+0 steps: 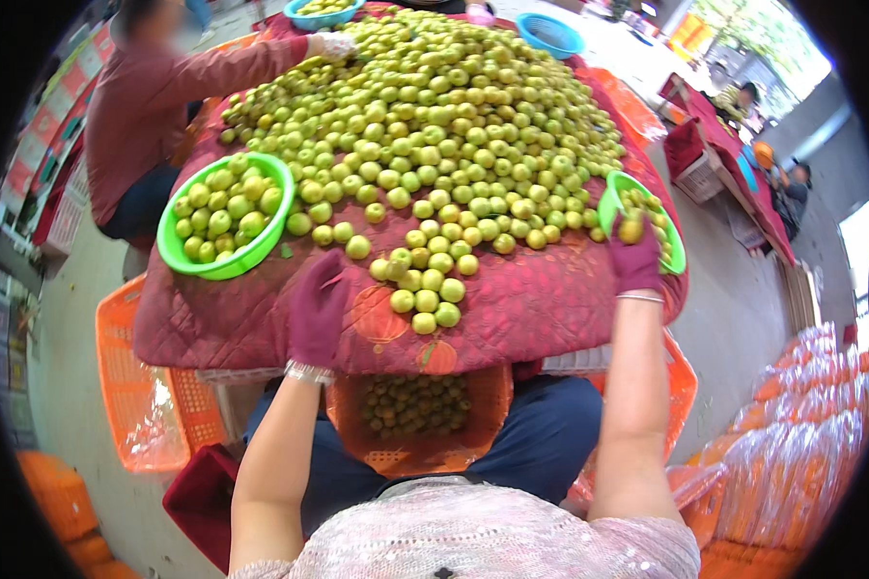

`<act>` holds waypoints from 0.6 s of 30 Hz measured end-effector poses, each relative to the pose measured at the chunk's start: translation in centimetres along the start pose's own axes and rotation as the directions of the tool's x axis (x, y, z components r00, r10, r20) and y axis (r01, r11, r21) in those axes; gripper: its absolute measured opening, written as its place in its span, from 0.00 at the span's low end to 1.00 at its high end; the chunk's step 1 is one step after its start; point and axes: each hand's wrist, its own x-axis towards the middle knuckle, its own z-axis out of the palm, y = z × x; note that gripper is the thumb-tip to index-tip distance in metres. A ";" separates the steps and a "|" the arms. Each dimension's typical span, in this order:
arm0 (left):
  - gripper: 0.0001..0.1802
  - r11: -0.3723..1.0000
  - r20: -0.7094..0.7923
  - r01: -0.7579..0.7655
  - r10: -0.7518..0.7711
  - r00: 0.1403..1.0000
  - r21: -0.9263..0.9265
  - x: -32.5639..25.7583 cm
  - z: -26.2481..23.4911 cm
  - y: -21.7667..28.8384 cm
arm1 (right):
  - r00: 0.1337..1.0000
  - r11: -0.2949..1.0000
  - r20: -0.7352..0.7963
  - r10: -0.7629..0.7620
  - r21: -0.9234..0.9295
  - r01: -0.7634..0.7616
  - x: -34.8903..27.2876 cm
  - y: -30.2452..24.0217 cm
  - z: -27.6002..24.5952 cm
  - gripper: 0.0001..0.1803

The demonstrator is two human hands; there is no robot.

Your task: The person sorts green plums from a large pile on a table into a basket below. They pick up plums by hand, inspect them, and place them into an orange basket. Other workers are visible in the background performing similar tasks.

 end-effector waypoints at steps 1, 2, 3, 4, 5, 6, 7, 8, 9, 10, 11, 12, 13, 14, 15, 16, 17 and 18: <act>0.25 0.988 0.007 0.072 -0.072 0.997 -0.136 1.1 0.5 -0.8 | 0.974 0.870 0.031 0.226 0.443 -0.216 -0.1 0.8 0.2 0.22; 0.27 0.964 -0.055 0.146 -0.162 0.985 -0.224 1.9 0.6 -2.2 | 0.899 0.516 0.169 0.403 0.769 -0.377 0.7 3.5 0.1 0.22; 0.29 0.924 -0.103 0.208 -0.253 0.962 -0.320 2.8 0.7 -3.1 | 0.790 0.037 0.370 0.489 0.896 -0.443 2.0 7.0 -0.4 0.23; 0.30 0.804 -0.067 0.329 -0.413 0.908 -0.495 3.7 0.9 -3.2 | 0.665 -0.447 0.585 0.464 0.803 -0.395 3.0 10.2 -0.7 0.24; 0.30 0.720 -0.058 0.349 -0.474 0.879 -0.600 4.3 -0.1 -4.1 | 0.614 -0.533 0.665 0.426 0.733 -0.423 2.5 9.0 0.3 0.24; 0.30 0.623 -0.039 0.356 -0.528 0.848 -0.696 4.8 -1.1 -5.7 | 0.557 -0.614 0.738 0.380 0.652 -0.445 2.1 7.7 1.4 0.25; 0.29 0.513 -0.006 0.354 -0.575 0.818 -0.782 5.3 -2.0 -7.5 | 0.497 -0.685 0.801 0.334 0.568 -0.456 1.7 6.4 2.2 0.25; 0.29 0.494 0.070 0.383 -0.539 0.839 -0.780 6.3 -2.1 -9.1 | 0.606 -0.428 0.747 0.275 0.659 -0.618 0.0 6.1 3.9 0.25; 0.28 0.500 0.078 0.398 -0.545 0.835 -0.769 7.0 -2.1 -9.6 | 0.598 -0.200 0.774 0.207 0.632 -0.749 -1.4 2.6 4.5 0.24; 0.28 0.511 0.079 0.409 -0.549 0.832 -0.756 7.4 -2.0 -9.7 | 0.586 0.047 0.800 0.129 0.585 -0.810 -2.6 -1.5 5.2 0.24; 0.27 0.518 0.081 0.419 -0.553 0.829 -0.746 7.9 -1.8 -9.9 | 0.476 0.238 0.873 0.103 0.443 -0.864 -2.8 -8.0 4.1 0.23; 0.25 0.533 0.059 0.444 -0.592 0.804 -0.720 8.6 -0.6 -9.4 | 0.512 0.452 0.847 0.141 0.405 -0.795 -3.8 -8.4 5.3 0.22; 0.24 0.567 0.060 0.465 -0.589 0.806 -0.680 9.3 1.1 -8.6 | 0.557 0.643 0.812 0.172 0.336 -0.688 -4.8 -7.9 7.2 0.22; 0.23 0.607 0.042 0.479 -0.592 0.805 -0.634 9.5 2.0 -7.9 | 0.620 0.761 0.769 0.155 0.307 -0.572 -6.1 -7.4 9.4 0.22; 0.23 0.642 0.031 0.493 -0.591 0.806 -0.588 10.0 2.7 -7.6 | 0.681 0.860 0.721 0.129 0.261 -0.439 -6.9 -7.1 10.8 0.23; 0.20 0.641 0.020 0.490 -0.595 0.804 -0.590 10.4 2.6 -9.0 | 0.740 0.903 0.669 0.066 0.276 -0.330 -7.1 -8.0 11.5 0.24; 0.19 0.638 0.103 0.515 -0.567 0.817 -0.573 10.7 2.6 -9.6 | 0.721 0.873 0.690 0.059 0.315 -0.373 -7.7 -8.4 12.3 0.24; 0.18 0.615 0.136 0.548 -0.586 0.799 -0.568 11.1 2.8 -10.2 | 0.699 0.818 0.714 0.024 0.388 -0.425 -8.1 -8.8 13.2 0.24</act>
